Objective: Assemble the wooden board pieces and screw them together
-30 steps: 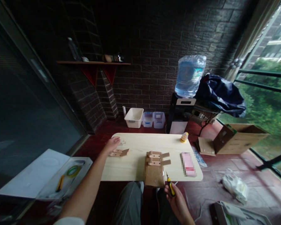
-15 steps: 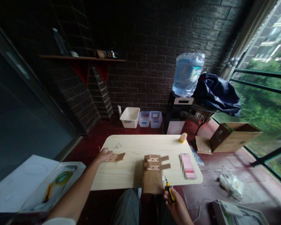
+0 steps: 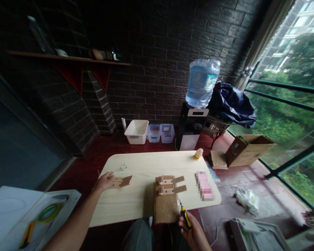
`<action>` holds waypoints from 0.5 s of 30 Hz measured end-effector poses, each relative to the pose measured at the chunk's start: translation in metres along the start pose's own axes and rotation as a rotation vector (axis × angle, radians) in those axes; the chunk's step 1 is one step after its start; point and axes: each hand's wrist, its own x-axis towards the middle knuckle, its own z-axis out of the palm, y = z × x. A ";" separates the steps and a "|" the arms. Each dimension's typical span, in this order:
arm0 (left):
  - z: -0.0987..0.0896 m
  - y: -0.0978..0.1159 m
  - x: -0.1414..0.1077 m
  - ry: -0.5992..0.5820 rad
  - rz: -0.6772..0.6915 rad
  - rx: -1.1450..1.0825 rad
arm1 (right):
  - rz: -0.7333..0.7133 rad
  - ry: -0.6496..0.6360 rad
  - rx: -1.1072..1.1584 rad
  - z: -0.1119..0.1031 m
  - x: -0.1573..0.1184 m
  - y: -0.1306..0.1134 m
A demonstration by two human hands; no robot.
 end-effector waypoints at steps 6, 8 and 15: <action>-0.010 -0.006 0.003 0.001 0.053 -0.104 | -0.022 -0.010 -0.010 0.006 -0.008 0.000; -0.020 0.000 -0.003 0.048 0.059 -0.205 | -0.027 -0.021 -0.011 0.006 -0.012 0.001; -0.037 0.044 -0.069 0.264 0.071 -0.530 | -0.038 -0.090 0.031 -0.004 -0.021 0.007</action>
